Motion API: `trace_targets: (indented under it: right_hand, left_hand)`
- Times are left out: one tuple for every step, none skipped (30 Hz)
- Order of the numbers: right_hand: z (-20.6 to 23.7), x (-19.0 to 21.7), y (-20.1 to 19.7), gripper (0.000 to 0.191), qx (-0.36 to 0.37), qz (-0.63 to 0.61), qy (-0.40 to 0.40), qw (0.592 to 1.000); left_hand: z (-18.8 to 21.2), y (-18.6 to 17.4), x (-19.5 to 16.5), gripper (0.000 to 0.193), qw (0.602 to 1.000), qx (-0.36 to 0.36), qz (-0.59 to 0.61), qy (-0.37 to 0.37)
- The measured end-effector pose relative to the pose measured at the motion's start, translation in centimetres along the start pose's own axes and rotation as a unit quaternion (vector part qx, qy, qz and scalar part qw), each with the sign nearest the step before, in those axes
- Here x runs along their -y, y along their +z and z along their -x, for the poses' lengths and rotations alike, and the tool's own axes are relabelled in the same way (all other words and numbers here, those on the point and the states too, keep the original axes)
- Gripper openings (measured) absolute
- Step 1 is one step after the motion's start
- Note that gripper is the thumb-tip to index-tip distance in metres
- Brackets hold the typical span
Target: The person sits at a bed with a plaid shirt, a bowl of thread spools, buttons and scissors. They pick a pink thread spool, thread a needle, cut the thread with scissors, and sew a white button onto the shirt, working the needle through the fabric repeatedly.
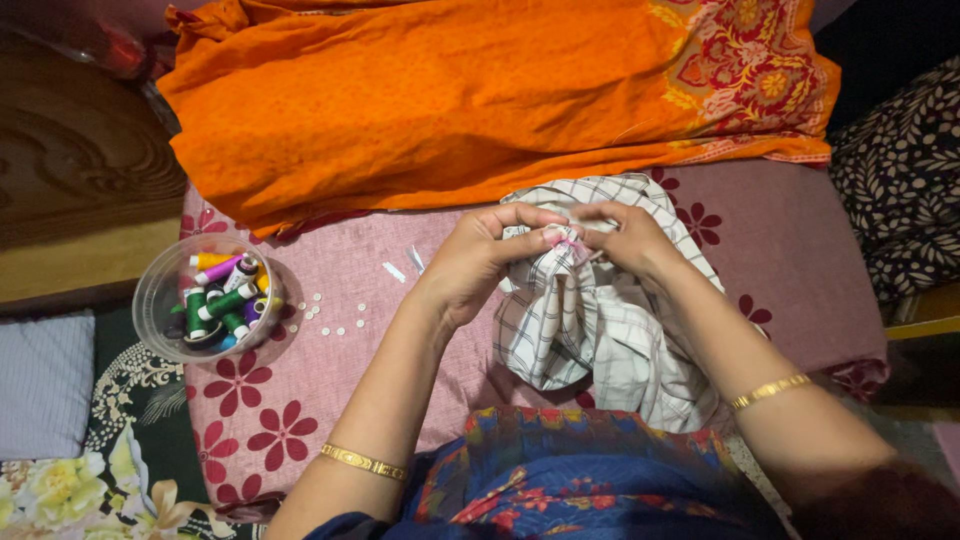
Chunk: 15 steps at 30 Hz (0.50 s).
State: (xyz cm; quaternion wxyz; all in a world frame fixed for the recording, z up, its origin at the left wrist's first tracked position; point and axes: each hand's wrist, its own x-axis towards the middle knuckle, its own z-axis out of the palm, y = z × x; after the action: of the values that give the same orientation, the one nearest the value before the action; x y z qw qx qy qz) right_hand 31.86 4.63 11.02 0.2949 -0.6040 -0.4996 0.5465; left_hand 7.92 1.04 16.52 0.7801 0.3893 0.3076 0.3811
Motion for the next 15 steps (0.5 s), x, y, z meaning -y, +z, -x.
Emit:
trace_targets:
  right_hand:
    - [0.7, 0.8, 0.1, 0.031, 0.031, -0.032, -0.019, 0.999]
    - [1.5, 1.6, 0.0, 0.038, 0.063, -0.065, -0.037, 0.995]
    - [2.3, 2.4, -0.4, 0.036, 0.105, -0.099, -0.028, 0.989]
    - [3.0, 3.1, -1.0, 0.034, 0.146, -0.133, -0.018, 0.980]
    - [3.5, 3.6, -1.2, 0.034, 0.186, -0.167, -0.009, 0.968]
    - [3.6, 3.8, -1.1, 0.028, 0.196, -0.146, -0.033, 0.969]
    - [3.5, 3.8, -1.1, 0.023, 0.206, -0.125, -0.058, 0.969]
    - [3.2, 3.7, -0.9, 0.019, 0.216, -0.104, -0.082, 0.967]
    - [2.8, 3.3, -0.9, 0.019, 0.197, -0.105, -0.085, 0.971]
    - [2.4, 2.9, -1.0, 0.019, 0.178, -0.107, -0.088, 0.974]
    - [1.9, 2.3, -1.1, 0.018, 0.159, -0.109, -0.092, 0.977]
    - [1.2, 1.8, -1.0, 0.019, 0.131, -0.121, -0.077, 0.981]
    - [0.5, 1.2, -0.9, 0.019, 0.102, -0.132, -0.062, 0.984]
    - [0.0, 0.6, -0.9, 0.019, 0.073, -0.143, -0.048, 0.986]
    - [-0.4, 0.0, -1.0, 0.020, 0.063, -0.148, -0.034, 0.986]
  left_hand:
    - [0.0, 0.0, 0.0, 0.020, 1.000, 0.002, -0.001, 0.006]
    - [-0.1, -0.1, 0.0, 0.020, 1.000, 0.004, -0.002, 0.012]
    - [-0.2, -0.1, 0.1, 0.020, 1.000, 0.007, -0.004, 0.017]
    - [-0.2, -0.2, 0.1, 0.020, 1.000, 0.010, -0.004, 0.025]
    - [-0.3, -0.2, 0.1, 0.020, 0.999, 0.013, -0.003, 0.032]
    - [-0.3, -0.3, 0.2, 0.020, 0.999, 0.015, -0.002, 0.040]
    - [-0.4, -0.3, 0.2, 0.020, 0.999, 0.012, -0.003, 0.033]
    - [-0.4, -0.4, 0.2, 0.020, 1.000, 0.010, -0.004, 0.026]
    - [-0.4, -0.4, 0.2, 0.019, 1.000, 0.008, -0.004, 0.019]
    - [-0.4, -0.4, 0.3, 0.019, 1.000, 0.011, 0.000, 0.021]
    - [-0.4, -0.3, 0.3, 0.019, 1.000, 0.013, 0.004, 0.023]
    - [-0.4, -0.3, 0.3, 0.019, 1.000, 0.016, 0.009, 0.025]
    - [-0.4, -0.2, 0.3, 0.020, 1.000, 0.013, 0.010, 0.026]
    - [-0.4, -0.2, 0.3, 0.020, 1.000, 0.011, 0.011, 0.027]
    - [-0.4, 0.0, 0.3, 0.020, 1.000, 0.010, 0.012, 0.027]
